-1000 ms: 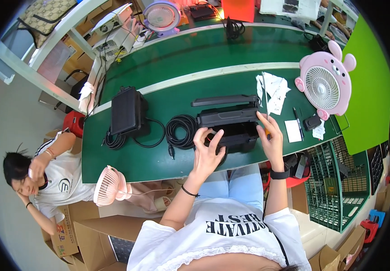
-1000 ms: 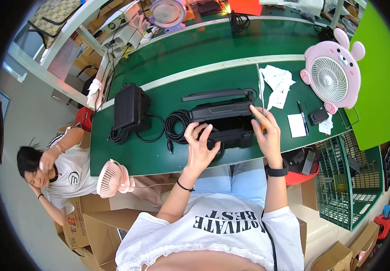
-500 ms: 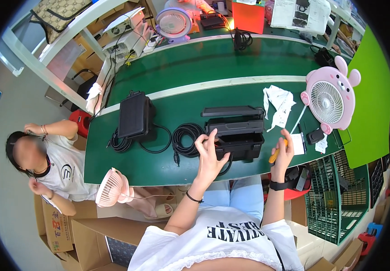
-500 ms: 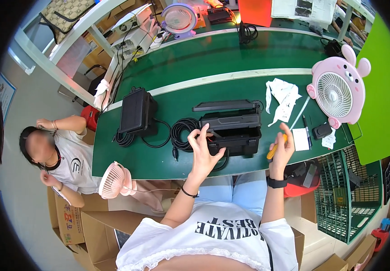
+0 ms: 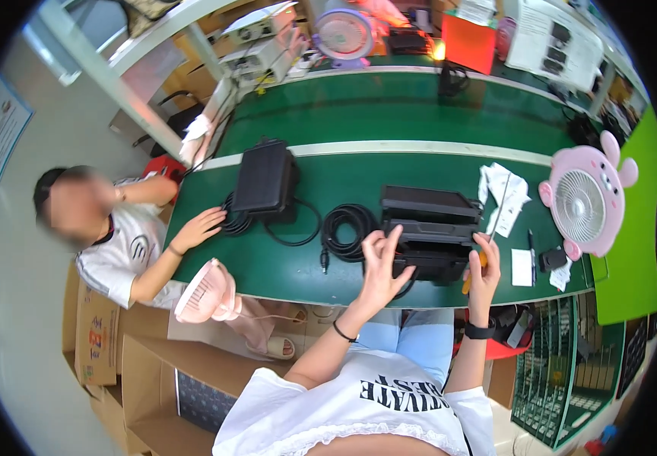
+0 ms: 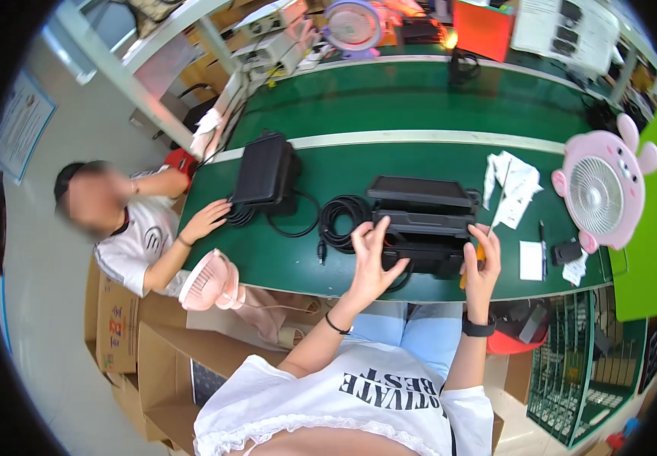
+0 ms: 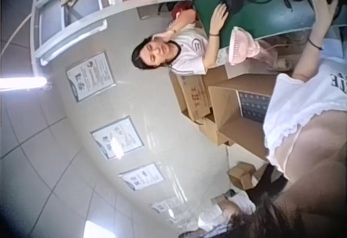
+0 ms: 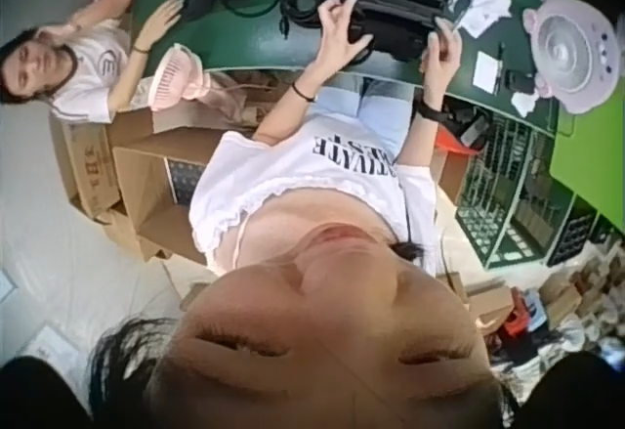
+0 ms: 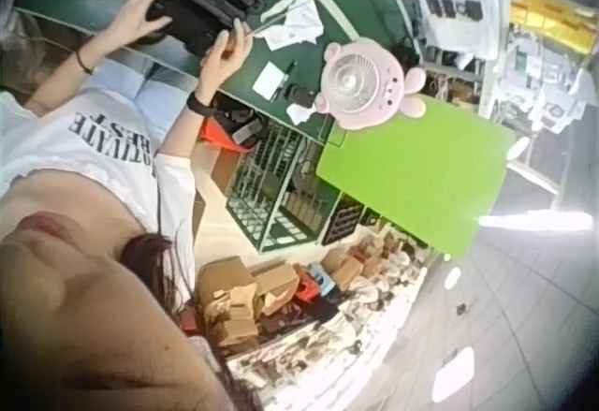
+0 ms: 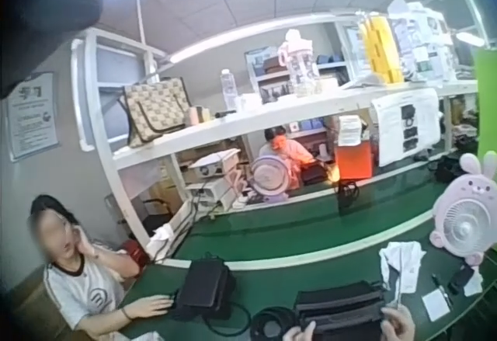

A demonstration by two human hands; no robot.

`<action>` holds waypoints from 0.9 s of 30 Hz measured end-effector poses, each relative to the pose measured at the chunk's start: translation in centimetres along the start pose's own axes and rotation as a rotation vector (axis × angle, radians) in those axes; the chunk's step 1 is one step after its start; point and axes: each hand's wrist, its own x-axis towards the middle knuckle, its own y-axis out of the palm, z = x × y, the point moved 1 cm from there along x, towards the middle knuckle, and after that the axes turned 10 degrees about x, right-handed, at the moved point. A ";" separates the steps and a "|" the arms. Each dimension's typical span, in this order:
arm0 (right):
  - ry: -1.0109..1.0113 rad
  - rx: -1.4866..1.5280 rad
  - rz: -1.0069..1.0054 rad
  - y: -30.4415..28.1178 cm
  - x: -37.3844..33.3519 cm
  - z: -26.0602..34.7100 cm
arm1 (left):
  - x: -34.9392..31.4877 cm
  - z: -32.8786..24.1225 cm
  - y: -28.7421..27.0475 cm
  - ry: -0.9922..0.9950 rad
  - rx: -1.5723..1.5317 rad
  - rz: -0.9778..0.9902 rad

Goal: Assembling the components of a small solar-powered device using a screwdriver at a workbench.

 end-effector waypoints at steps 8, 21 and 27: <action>-0.311 -0.342 0.100 -0.9 1.2 -2.9 | 0.2 0.5 0.6 0.028 -0.070 -0.048; -0.088 -0.159 -0.011 -0.1 0.4 -2.4 | 0.3 0.1 0.2 -0.099 -0.057 -0.166; -0.045 -0.165 0.006 0.8 1.1 -1.4 | 0.3 0.7 1.8 -0.302 -0.346 -0.204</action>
